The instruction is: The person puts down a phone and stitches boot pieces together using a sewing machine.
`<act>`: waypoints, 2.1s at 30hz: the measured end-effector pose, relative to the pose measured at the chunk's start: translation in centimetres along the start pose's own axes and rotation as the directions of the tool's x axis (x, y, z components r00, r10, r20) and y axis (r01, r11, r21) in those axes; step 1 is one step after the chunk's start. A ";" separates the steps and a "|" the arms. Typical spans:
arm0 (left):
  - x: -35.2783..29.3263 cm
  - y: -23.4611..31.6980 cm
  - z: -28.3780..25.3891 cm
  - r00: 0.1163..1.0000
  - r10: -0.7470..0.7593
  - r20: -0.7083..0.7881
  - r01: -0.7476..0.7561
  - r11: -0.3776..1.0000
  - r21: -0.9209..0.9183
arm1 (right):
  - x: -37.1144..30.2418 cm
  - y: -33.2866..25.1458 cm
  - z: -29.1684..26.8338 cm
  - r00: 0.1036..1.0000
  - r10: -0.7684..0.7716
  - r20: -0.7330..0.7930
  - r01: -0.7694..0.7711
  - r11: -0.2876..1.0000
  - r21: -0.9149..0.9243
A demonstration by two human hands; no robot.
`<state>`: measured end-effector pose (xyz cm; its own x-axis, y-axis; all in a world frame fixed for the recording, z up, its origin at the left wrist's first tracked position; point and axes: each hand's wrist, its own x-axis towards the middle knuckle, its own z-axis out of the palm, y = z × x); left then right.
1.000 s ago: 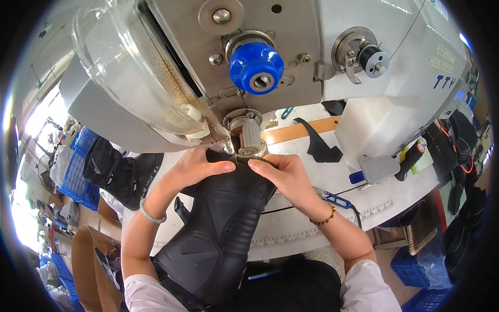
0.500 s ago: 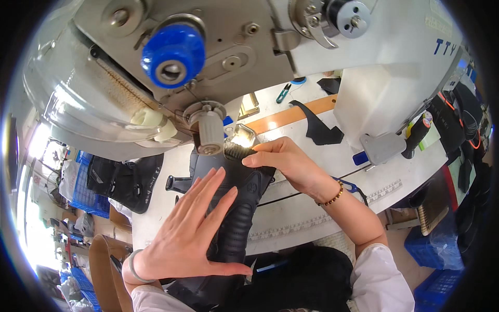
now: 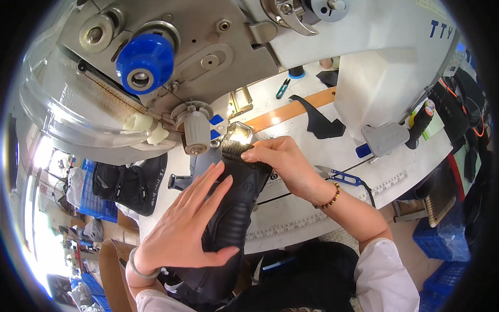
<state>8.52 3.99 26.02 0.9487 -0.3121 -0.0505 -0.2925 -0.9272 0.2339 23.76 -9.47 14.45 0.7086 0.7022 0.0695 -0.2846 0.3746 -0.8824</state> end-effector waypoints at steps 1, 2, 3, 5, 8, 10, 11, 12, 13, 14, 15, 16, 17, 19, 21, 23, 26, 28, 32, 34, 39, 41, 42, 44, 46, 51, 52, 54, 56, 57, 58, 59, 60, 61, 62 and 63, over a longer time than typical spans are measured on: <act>0.3 -0.3 0.3 1.000 0.009 -0.021 -0.008 1.000 0.027 | 0.1 0.0 -0.1 1.000 0.005 0.004 -0.005 1.000 -0.023; 0.4 -0.4 0.5 0.999 0.018 -0.042 -0.016 0.998 0.055 | 0.1 0.0 -0.2 1.000 0.005 0.005 -0.005 1.000 -0.024; 0.5 -0.5 0.7 0.999 0.021 -0.042 -0.018 0.998 0.052 | 0.0 0.0 -0.3 1.000 0.011 0.003 -0.011 1.000 -0.011; 0.5 -0.6 0.9 0.997 0.027 -0.073 -0.025 0.999 0.029 | 0.0 0.0 -0.4 1.000 0.019 -0.004 -0.019 1.000 0.000; 0.6 -0.6 1.1 0.995 0.032 -0.098 -0.027 0.999 0.046 | 0.1 -0.3 -0.5 1.000 0.014 0.020 -0.014 1.000 0.003; 0.5 -0.8 1.4 0.993 0.033 -0.115 -0.029 0.999 0.031 | 0.0 -0.5 -0.3 1.000 0.016 0.009 -0.016 1.000 -0.002; 0.4 -0.8 1.5 0.991 0.036 -0.130 -0.034 0.999 0.017 | 0.0 -0.6 -0.3 1.000 0.016 0.011 -0.016 1.000 -0.003; 0.4 -0.7 1.4 0.990 0.031 -0.134 -0.029 0.999 0.018 | 0.0 -0.7 -0.2 1.000 0.004 0.016 -0.004 1.000 -0.028; 0.4 -0.5 1.2 0.992 0.040 -0.124 -0.036 0.999 0.034 | 0.0 -0.9 -0.2 1.000 -0.008 0.021 0.009 0.999 -0.053; 0.5 -0.4 1.1 0.992 0.049 -0.113 -0.044 0.998 0.050 | -0.2 -1.1 -0.1 1.000 -0.008 0.027 0.009 0.998 -0.054; 0.4 -0.4 1.2 0.992 0.041 -0.117 -0.035 0.998 0.051 | -0.4 -1.2 0.1 1.000 -0.023 -0.003 0.023 0.998 -0.065; 0.4 -0.3 1.3 0.992 0.041 -0.115 -0.033 0.997 0.072 | -0.5 -1.4 0.3 0.999 -0.040 -0.033 0.037 0.996 -0.076; 0.4 -0.3 1.4 0.993 0.042 -0.112 -0.032 0.995 0.093 | -0.6 -1.6 0.6 0.998 -0.040 -0.053 0.035 0.995 -0.089; 0.6 0.1 1.3 0.992 0.046 -0.119 -0.036 0.996 0.086 | -0.8 -1.7 0.9 0.993 -0.076 -0.088 0.071 0.996 -0.063; 0.9 0.5 1.4 0.991 0.059 -0.124 -0.049 0.995 0.082 | -0.9 -2.3 1.0 0.987 -0.087 -0.137 0.083 0.996 -0.035; 1.0 0.8 1.3 0.991 0.056 -0.121 -0.043 0.993 0.107 | -0.6 -2.2 0.8 0.988 -0.092 -0.122 0.089 0.996 -0.030; 1.0 0.8 1.5 0.990 0.045 -0.135 -0.027 0.991 0.128 | -0.2 -1.9 0.4 0.990 -0.100 -0.095 0.097 0.995 -0.037; 1.0 0.7 1.6 0.990 0.041 -0.135 -0.022 0.990 0.137 | -0.1 -1.9 0.4 0.990 -0.111 -0.089 0.111 0.994 -0.002; 1.1 0.7 1.6 0.988 0.032 -0.153 -0.012 0.991 0.134 | 0.2 -1.9 0.2 0.990 -0.098 -0.101 0.099 0.995 0.010; 1.2 0.7 1.7 0.987 0.026 -0.157 -0.004 0.990 0.141 | 0.3 -2.0 0.3 0.992 -0.061 -0.112 0.064 0.997 0.030; 1.5 0.7 1.6 0.984 0.032 -0.173 -0.006 0.989 0.149 | 0.8 -1.8 0.1 0.987 -0.132 -0.097 0.130 0.991 -0.021; 1.5 0.7 1.6 0.984 0.028 -0.175 -0.001 0.988 0.154 | 1.0 -1.9 0.0 0.987 -0.128 -0.092 0.125 0.991 -0.038; 1.6 0.6 1.5 0.985 0.027 -0.173 0.001 0.987 0.159 | 1.1 -2.0 0.1 0.988 -0.123 -0.096 0.118 0.991 -0.058; 1.7 0.6 1.5 0.985 0.027 -0.171 0.002 0.986 0.165 | 1.1 -2.1 0.0 0.988 -0.119 -0.102 0.111 0.991 -0.079; 1.6 0.5 1.4 0.984 0.038 -0.172 -0.005 0.982 0.188 | 1.2 -2.1 0.0 0.988 -0.134 -0.078 0.125 0.987 -0.104; 1.5 0.4 1.4 0.984 0.037 -0.177 -0.006 0.985 0.170 | 1.1 -2.5 0.1 0.989 -0.105 -0.107 0.089 0.986 -0.141; 1.6 0.3 1.4 0.983 0.038 -0.178 -0.007 0.985 0.170 | 1.1 -2.5 0.1 0.988 -0.096 -0.119 0.076 0.984 -0.160; 1.6 0.4 1.4 0.984 0.040 -0.175 -0.009 0.984 0.175 | 1.1 -2.9 0.5 0.987 -0.097 -0.131 0.075 0.983 -0.166; 1.8 0.4 1.4 0.984 0.040 -0.171 -0.009 0.983 0.181 | 1.2 -3.1 0.7 0.985 -0.098 -0.142 0.073 0.983 -0.171; 1.8 0.3 1.5 0.983 0.037 -0.177 -0.003 0.983 0.185 | 1.3 -3.2 0.6 0.985 -0.110 -0.136 0.086 0.981 -0.175; 1.9 0.3 1.5 0.983 0.033 -0.183 0.002 0.982 0.189 | 1.4 -3.2 0.6 0.984 -0.122 -0.131 0.098 0.979 -0.179; 1.9 0.3 1.5 0.983 0.032 -0.182 0.003 0.982 0.189 | 1.5 -3.2 0.5 0.984 -0.121 -0.130 0.096 0.979 -0.179; 1.9 0.3 1.5 0.982 0.026 -0.188 0.007 0.984 0.178 | 1.5 -3.2 0.4 0.984 -0.124 -0.125 0.102 0.980 -0.169; 1.9 0.3 1.5 0.981 0.021 -0.193 0.012 0.986 0.166 | 1.4 -3.2 0.4 0.985 -0.127 -0.120 0.107 0.981 -0.159; 1.9 0.3 1.5 0.981 0.022 -0.191 0.010 0.986 0.164 | 1.3 -3.2 0.4 0.984 -0.126 -0.123 0.106 0.981 -0.160; 2.0 0.4 1.6 0.981 0.017 -0.195 0.019 0.983 0.182 | 1.3 -3.2 0.5 0.982 -0.135 -0.132 0.113 0.980 -0.162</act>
<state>10.07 2.69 24.48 0.9487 -0.2818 0.1436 -0.2915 -0.9552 0.0519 25.31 -9.46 17.58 0.8192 0.5596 0.1258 -0.0947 0.3483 -0.9326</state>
